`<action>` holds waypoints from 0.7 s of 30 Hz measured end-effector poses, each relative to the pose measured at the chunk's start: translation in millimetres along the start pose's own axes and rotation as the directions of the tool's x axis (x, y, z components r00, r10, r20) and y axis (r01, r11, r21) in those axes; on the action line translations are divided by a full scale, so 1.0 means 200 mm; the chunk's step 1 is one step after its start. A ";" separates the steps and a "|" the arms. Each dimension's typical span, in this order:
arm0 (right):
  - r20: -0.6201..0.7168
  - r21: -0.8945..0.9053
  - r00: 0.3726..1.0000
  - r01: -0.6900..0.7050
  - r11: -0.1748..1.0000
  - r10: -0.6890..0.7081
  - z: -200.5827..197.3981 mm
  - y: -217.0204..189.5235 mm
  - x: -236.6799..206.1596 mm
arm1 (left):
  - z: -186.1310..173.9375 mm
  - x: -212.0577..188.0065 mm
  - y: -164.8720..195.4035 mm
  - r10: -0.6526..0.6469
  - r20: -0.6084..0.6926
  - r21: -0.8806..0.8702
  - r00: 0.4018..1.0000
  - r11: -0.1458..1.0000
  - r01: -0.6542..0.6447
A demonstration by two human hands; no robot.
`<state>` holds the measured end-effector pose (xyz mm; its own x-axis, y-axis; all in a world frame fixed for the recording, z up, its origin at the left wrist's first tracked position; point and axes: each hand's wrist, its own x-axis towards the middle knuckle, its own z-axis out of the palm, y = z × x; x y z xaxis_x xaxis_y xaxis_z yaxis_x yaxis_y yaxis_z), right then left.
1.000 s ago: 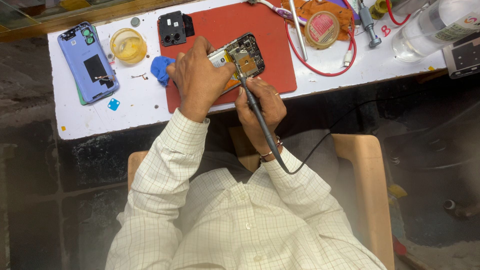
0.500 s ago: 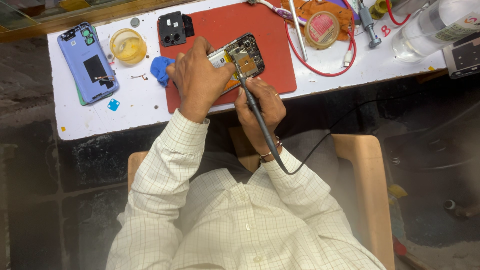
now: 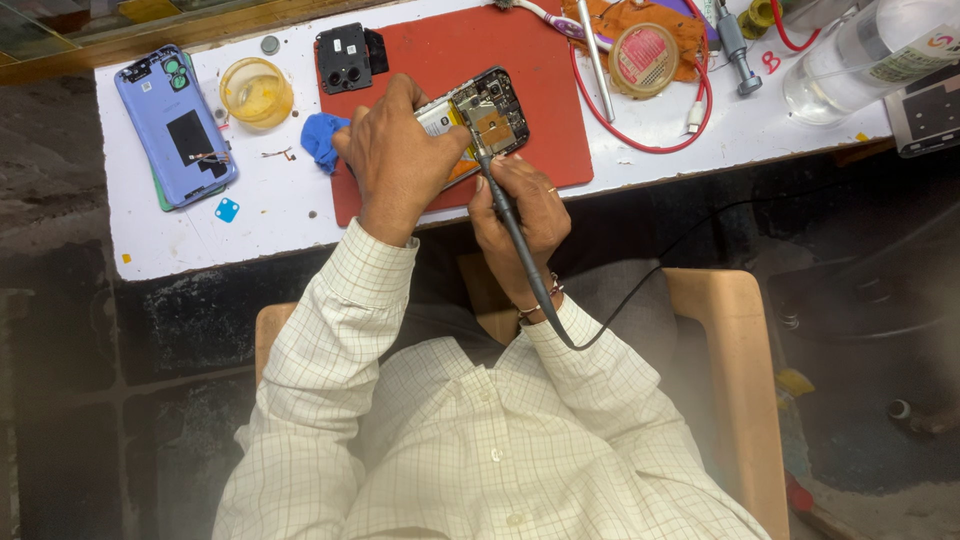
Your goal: The person works on a disassembled smartphone at a repair bench. They dip a tool into a small jar of flux, then use a soldering iron to solder components on the exposed phone motherboard, repeatedly repositioning the board and applying the iron to different points, and periodically returning to the flux jar.
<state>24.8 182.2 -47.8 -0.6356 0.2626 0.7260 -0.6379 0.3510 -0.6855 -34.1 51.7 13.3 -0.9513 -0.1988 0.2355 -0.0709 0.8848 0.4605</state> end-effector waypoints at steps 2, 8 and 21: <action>-0.003 -0.001 1.000 0.007 1.000 -0.007 0.00 0.00 0.00 | 0.00 0.00 0.00 0.002 -0.003 0.000 1.000 1.000 -0.002; -0.004 -0.024 0.999 0.036 0.999 -0.036 0.00 0.00 0.00 | 0.01 0.00 -0.01 0.000 -0.001 -0.001 1.000 1.000 0.000; -0.030 0.061 0.997 -0.075 0.995 0.077 -0.03 -0.01 0.01 | 0.00 0.01 0.00 -0.009 0.024 0.000 1.000 1.000 0.009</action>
<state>27.3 187.2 -45.9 -0.6694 0.3155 0.6726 -0.6140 0.2746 -0.7400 -35.9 50.9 14.2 -0.9576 -0.1967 0.2104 -0.0797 0.8829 0.4628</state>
